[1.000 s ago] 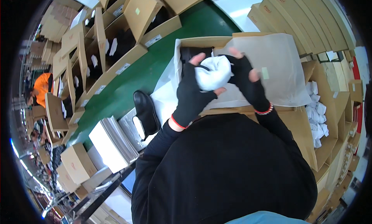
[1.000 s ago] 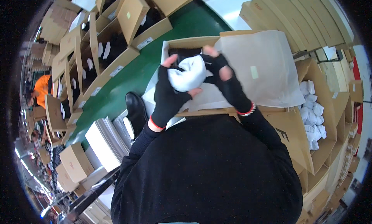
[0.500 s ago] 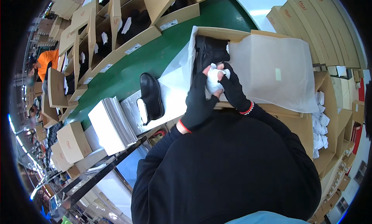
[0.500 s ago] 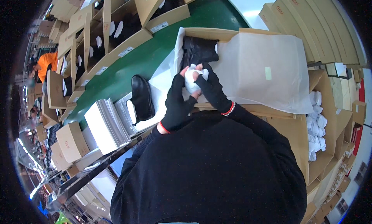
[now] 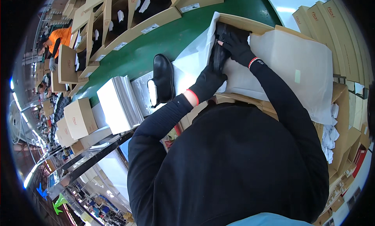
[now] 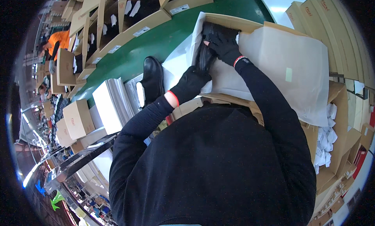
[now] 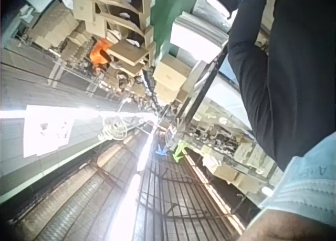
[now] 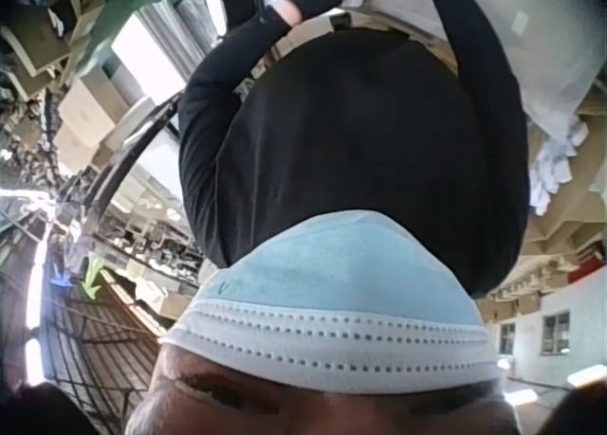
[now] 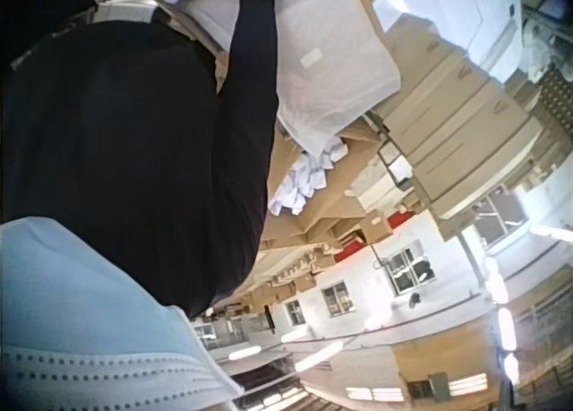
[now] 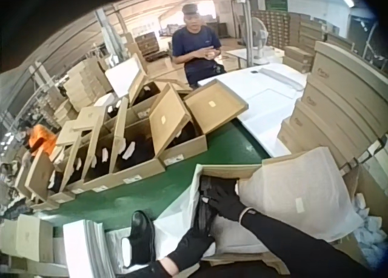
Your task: The person places a sheet of white tissue paper into a cardboard box. They then place a pair of black shoes into the box, one at a time, and cover them with additional tissue paper. The person closes the box and moves it aside, repeating the process with a new box and another pair of shoes.
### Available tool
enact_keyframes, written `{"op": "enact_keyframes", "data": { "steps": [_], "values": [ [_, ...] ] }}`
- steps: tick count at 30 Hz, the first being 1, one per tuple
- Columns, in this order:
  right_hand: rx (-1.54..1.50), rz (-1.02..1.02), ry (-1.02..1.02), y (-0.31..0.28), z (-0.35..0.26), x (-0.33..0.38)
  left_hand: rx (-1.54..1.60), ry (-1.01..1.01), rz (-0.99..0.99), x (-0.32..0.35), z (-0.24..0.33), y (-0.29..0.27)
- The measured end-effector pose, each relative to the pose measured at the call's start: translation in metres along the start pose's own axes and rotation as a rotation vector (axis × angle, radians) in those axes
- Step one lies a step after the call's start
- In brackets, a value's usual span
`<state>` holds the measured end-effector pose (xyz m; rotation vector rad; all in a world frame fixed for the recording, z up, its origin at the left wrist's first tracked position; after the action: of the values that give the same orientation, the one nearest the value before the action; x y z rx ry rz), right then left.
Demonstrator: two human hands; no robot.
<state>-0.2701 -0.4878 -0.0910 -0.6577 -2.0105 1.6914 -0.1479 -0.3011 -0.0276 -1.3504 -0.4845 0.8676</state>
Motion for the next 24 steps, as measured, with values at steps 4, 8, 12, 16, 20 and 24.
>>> {"op": "enact_keyframes", "data": {
  "steps": [4, 8, 12, 16, 20, 24],
  "values": [
    [0.036, 0.198, -0.033, 0.019, 0.012, -0.009, -0.043, 0.027, 0.053, -0.001, -0.005, 0.026],
    [-0.063, 0.097, -0.012, 0.018, 0.01, -0.005, 0.261, -0.027, 0.029, 0.013, -0.014, 0.034],
    [-0.02, 0.105, 0.0, 0.014, 0.007, -0.006, 0.278, -0.002, 0.03, 0.011, -0.019, 0.021],
    [-0.051, 0.122, 0.037, 0.016, 0.01, -0.004, 0.181, 0.012, 0.004, 0.004, -0.02, 0.006],
    [-0.327, 0.063, 0.039, -0.029, 0.008, 0.04, 0.466, -0.634, 0.521, 0.03, -0.026, -0.026],
    [-0.307, -0.071, 0.056, -0.032, 0.006, 0.1, -0.147, -0.915, 0.364, 0.094, -0.058, 0.054]
  ]
}}
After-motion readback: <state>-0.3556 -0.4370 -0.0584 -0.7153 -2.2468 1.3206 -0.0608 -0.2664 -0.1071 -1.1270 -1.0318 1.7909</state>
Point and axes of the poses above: each hand's wrist, its own x-axis away from the middle knuckle, its own y-axis out of the palm, z = x × y, the point moved 1 cm from there along -x, towards the middle knuckle, and after that the axes turned 15 degrees about y, right-handed, at the moved point
